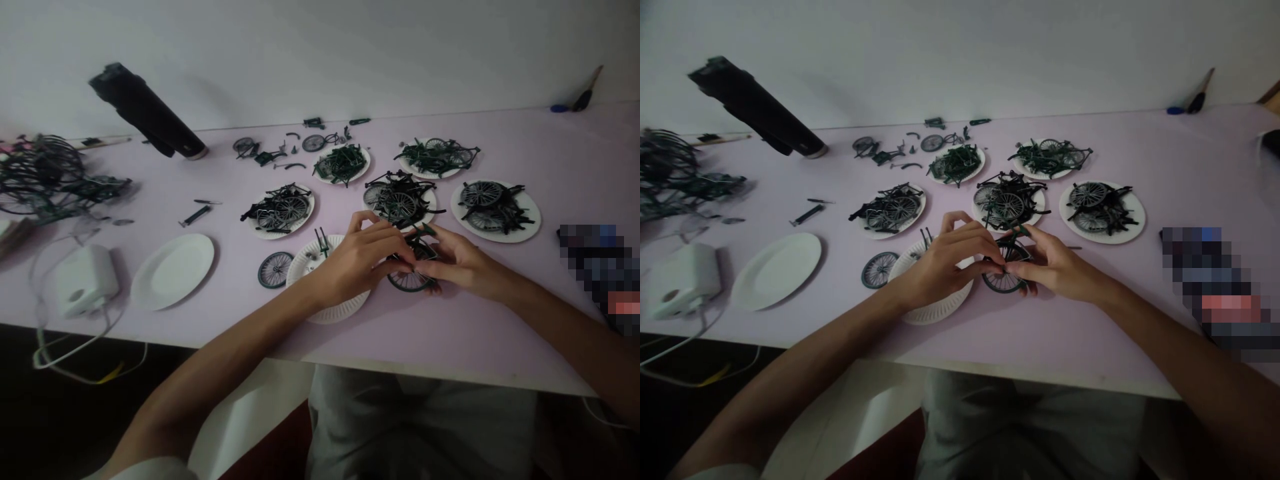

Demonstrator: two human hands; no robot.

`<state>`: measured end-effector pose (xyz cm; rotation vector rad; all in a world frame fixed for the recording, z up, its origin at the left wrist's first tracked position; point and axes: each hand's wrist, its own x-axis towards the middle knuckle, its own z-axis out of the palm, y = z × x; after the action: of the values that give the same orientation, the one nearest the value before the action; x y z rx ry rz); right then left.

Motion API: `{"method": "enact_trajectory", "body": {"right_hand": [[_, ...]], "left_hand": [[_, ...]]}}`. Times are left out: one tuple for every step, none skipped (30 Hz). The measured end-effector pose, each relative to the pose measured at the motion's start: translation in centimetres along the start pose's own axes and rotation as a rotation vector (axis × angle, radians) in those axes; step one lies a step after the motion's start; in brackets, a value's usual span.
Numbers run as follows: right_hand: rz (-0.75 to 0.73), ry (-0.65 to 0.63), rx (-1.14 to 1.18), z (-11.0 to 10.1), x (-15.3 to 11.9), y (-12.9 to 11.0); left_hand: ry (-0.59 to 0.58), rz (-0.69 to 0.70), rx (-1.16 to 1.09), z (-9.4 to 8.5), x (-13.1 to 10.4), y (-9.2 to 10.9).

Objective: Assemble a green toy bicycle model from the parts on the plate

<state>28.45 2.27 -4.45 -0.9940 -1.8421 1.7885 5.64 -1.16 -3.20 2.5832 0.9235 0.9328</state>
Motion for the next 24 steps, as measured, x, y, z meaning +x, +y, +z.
{"method": "enact_trajectory", "body": {"right_hand": [[0.005, -0.004, 0.011, 0.0, 0.0, 0.0], [0.010, -0.009, 0.023, 0.0, 0.1, 0.0], [0.012, -0.012, 0.034, 0.0, 0.1, 0.0], [0.014, -0.009, 0.043, 0.0, 0.2, 0.0], [0.014, 0.001, 0.050, 0.0, 0.3, -0.1], [0.014, 0.014, 0.052, 0.0, 0.4, -0.1], [0.008, 0.025, 0.048, 0.1, 0.5, -0.1], [-0.005, 0.027, 0.043, 0.1, 0.5, -0.1], [-0.022, 0.020, 0.042, 0.1, 0.6, -0.1], [-0.040, 0.009, 0.043, 0.1, 0.6, 0.0], [-0.056, 0.000, 0.047, 0.1, 0.6, 0.0], [-0.067, -0.006, 0.056, 0.0, 0.6, 0.1], [-0.072, -0.006, 0.070, 0.0, 0.6, 0.1], [-0.078, -0.008, 0.085, 0.0, 0.6, 0.1], [-0.086, -0.010, 0.100, 0.0, 0.6, 0.1], [-0.092, -0.009, 0.112, 0.0, 0.5, 0.1], [-0.097, -0.005, 0.123, 0.1, 0.5, 0.1], [-0.104, 0.004, 0.132, 0.1, 0.5, 0.1], [-0.113, 0.015, 0.141, 0.1, 0.5, 0.1], [-0.118, 0.026, 0.149, 0.2, 0.5, 0.1], [-0.122, 0.034, 0.156, 0.2, 0.5, 0.1], [-0.128, 0.035, 0.163, 0.2, 0.6, 0.2], [-0.131, 0.031, 0.167, 0.1, 0.6, 0.2], [-0.128, 0.024, 0.170, 0.1, 0.6, 0.3]], "left_hand": [[0.003, 0.001, 0.001, -0.1, 0.0, 0.0], [0.006, 0.004, 0.009, -0.2, 0.0, 0.0], [0.006, 0.008, 0.023, -0.2, 0.0, 0.0], [0.001, 0.011, 0.039, -0.3, 0.0, 0.0], [-0.006, 0.013, 0.056, -0.3, 0.0, 0.1], [-0.012, 0.014, 0.074, -0.2, 0.1, 0.1], [-0.011, 0.017, 0.094, -0.1, 0.1, 0.2], [0.002, 0.022, 0.115, 0.0, 0.1, 0.3], [0.022, 0.029, 0.135, 0.1, 0.1, 0.3], [0.044, 0.041, 0.150, 0.3, 0.1, 0.4], [0.059, 0.053, 0.162, 0.4, 0.2, 0.4], [0.063, 0.062, 0.169, 0.5, 0.2, 0.4], [0.060, 0.066, 0.172, 0.6, 0.3, 0.4], [0.054, 0.066, 0.172, 0.6, 0.3, 0.3], [0.048, 0.066, 0.165, 0.6, 0.3, 0.2], [0.044, 0.065, 0.152, 0.6, 0.4, 0.2], [0.044, 0.063, 0.131, 0.6, 0.4, 0.1], [0.050, 0.064, 0.106, 0.6, 0.4, 0.0], [0.055, 0.064, 0.079, 0.7, 0.4, -0.1], [0.061, 0.061, 0.055, 0.7, 0.5, -0.2], [0.069, 0.056, 0.038, 0.8, 0.5, -0.3], [0.076, 0.052, 0.028, 0.8, 0.5, -0.5], [0.078, 0.051, 0.026, 0.7, 0.6, -0.5], [0.073, 0.053, 0.031, 0.6, 0.6, -0.6]]}}
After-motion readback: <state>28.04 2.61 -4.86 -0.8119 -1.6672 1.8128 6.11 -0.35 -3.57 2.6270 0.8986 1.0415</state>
